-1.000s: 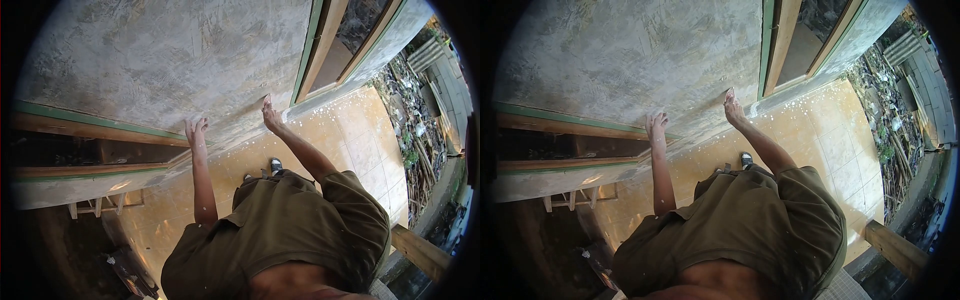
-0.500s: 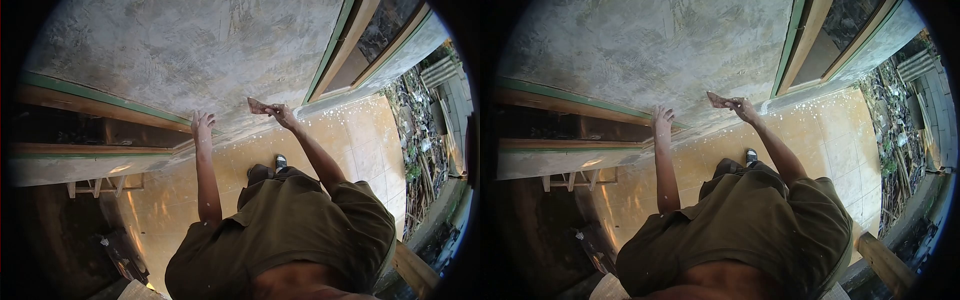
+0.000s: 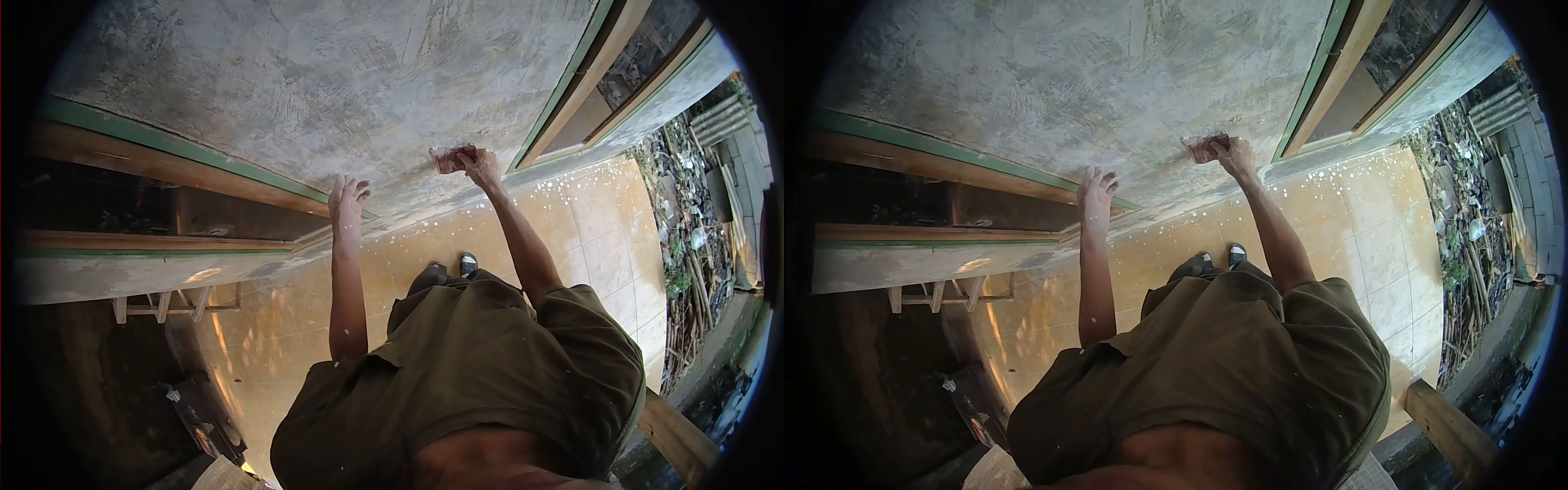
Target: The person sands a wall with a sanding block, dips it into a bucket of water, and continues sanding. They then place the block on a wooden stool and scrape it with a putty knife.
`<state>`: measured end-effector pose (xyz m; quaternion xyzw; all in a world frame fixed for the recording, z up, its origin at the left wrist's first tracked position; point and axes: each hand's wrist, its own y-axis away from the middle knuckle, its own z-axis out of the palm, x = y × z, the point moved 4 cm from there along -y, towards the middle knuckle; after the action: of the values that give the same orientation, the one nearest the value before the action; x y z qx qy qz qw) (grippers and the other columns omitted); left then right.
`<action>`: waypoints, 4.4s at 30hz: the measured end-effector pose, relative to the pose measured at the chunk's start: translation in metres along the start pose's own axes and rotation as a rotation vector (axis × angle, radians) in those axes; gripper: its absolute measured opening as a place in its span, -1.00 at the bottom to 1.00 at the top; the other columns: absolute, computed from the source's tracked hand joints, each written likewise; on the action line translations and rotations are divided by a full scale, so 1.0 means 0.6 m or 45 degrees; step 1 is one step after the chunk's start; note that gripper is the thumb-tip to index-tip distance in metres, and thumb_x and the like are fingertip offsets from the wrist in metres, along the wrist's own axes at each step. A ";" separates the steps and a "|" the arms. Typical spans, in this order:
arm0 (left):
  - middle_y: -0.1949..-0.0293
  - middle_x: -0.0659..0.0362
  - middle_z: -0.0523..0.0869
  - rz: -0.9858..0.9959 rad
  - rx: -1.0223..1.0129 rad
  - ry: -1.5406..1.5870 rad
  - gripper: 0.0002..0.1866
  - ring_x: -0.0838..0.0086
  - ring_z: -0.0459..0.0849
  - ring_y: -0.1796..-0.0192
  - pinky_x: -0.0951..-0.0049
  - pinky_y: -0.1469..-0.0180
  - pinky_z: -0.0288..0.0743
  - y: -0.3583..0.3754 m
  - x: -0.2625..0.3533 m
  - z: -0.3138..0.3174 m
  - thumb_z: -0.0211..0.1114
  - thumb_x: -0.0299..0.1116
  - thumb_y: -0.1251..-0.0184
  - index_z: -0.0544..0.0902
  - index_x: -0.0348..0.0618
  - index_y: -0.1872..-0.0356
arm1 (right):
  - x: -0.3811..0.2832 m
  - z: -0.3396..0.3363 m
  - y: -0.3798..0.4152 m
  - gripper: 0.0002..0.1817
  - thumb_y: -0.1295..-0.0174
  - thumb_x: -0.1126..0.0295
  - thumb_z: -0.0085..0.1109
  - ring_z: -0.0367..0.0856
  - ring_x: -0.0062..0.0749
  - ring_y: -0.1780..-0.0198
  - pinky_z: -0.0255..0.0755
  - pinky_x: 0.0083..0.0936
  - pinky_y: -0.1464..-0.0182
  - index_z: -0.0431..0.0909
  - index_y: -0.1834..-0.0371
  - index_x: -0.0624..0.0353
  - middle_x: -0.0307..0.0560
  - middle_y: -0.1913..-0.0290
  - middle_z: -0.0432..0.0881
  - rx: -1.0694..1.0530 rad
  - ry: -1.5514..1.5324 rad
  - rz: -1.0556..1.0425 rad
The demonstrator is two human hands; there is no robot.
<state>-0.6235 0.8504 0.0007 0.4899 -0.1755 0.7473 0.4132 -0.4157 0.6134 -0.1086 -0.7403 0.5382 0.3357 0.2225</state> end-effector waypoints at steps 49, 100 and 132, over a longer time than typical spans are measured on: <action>0.27 0.18 0.32 0.055 0.205 0.021 -0.71 0.50 0.46 0.05 0.37 -0.31 0.32 -0.001 0.090 -0.080 0.19 -0.33 -0.34 0.27 -0.24 0.38 | -0.023 0.281 0.167 -0.70 -0.28 0.32 0.11 0.69 -0.24 0.31 0.66 -0.28 0.36 0.43 -0.01 0.19 0.01 0.24 0.64 -0.031 -1.785 0.573; -0.41 -0.21 -0.17 -0.175 -0.002 0.214 -0.02 0.11 -0.17 -0.48 0.13 -0.48 -0.17 -0.004 0.070 -0.087 0.14 -0.05 -0.33 -0.33 -0.51 -0.35 | -0.132 0.006 0.143 -0.36 0.06 0.60 0.14 0.38 -0.16 -0.12 0.25 -0.23 -0.14 0.49 -0.17 -0.19 -0.09 -0.20 0.38 0.799 0.298 -0.564; -0.38 0.45 0.26 2.323 -0.401 -2.621 -0.41 0.49 0.19 -0.42 0.00 -0.42 -0.19 -0.053 0.285 0.156 0.11 0.03 -0.23 0.35 0.25 -0.31 | -0.209 0.000 0.121 -0.79 -0.31 0.37 0.03 0.66 -0.33 0.50 0.56 -0.49 0.52 0.48 0.35 0.33 -0.07 0.52 0.57 0.395 -1.798 0.152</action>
<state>-0.5738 0.8830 0.1892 0.4771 -0.7352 0.0286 -0.4806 -0.5090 0.6712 -0.0136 -0.2763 0.3472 0.6649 0.6008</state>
